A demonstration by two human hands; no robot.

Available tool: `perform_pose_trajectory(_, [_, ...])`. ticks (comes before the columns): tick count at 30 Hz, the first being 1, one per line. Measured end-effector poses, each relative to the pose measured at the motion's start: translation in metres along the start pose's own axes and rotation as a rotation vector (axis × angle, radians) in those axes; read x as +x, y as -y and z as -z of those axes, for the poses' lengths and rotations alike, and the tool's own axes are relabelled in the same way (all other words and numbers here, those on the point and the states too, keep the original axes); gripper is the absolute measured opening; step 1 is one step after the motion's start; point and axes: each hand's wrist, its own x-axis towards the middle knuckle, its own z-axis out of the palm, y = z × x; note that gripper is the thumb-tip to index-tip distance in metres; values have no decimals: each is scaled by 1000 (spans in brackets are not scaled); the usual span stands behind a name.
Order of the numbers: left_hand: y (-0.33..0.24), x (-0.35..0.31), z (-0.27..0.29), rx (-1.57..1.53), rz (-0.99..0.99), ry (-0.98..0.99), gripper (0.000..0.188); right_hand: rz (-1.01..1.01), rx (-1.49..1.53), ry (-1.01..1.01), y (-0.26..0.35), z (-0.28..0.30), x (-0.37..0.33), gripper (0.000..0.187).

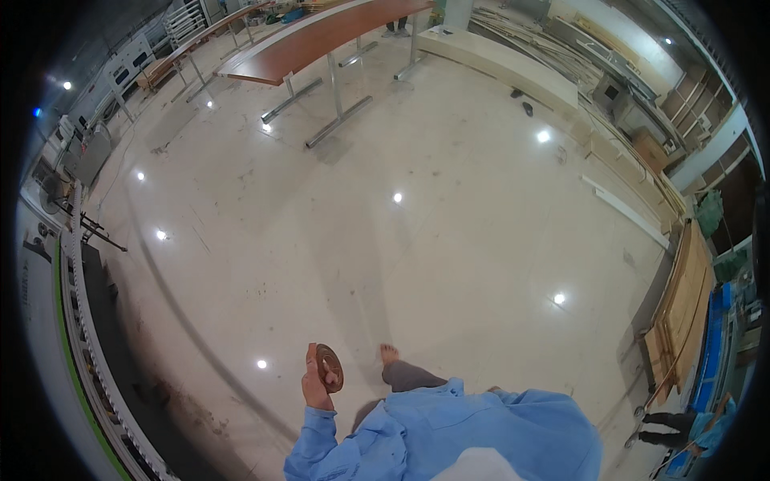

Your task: The person coils a long orange flexible strip into a compact roll by hand, then walks to a workbench and wraps the roll with masking tape. The person handles the strip and tape directly without tools.

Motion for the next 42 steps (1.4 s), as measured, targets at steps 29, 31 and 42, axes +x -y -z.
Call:
perform_pose_trajectory(29, [-237, 686, -68, 586, 172, -710, 37, 251, -176, 20, 887, 384, 124, 38])
perform_pose_trajectory(31, [-220, 672, -56, 121, 434, -893, 40, 281, -313, 11, 973, 419, 115, 38])
perform_pose_trajectory(42, [-233, 795, -2, -41, 622, -1093, 48, 1186, -500, 361, 1482, 276, -33, 31])
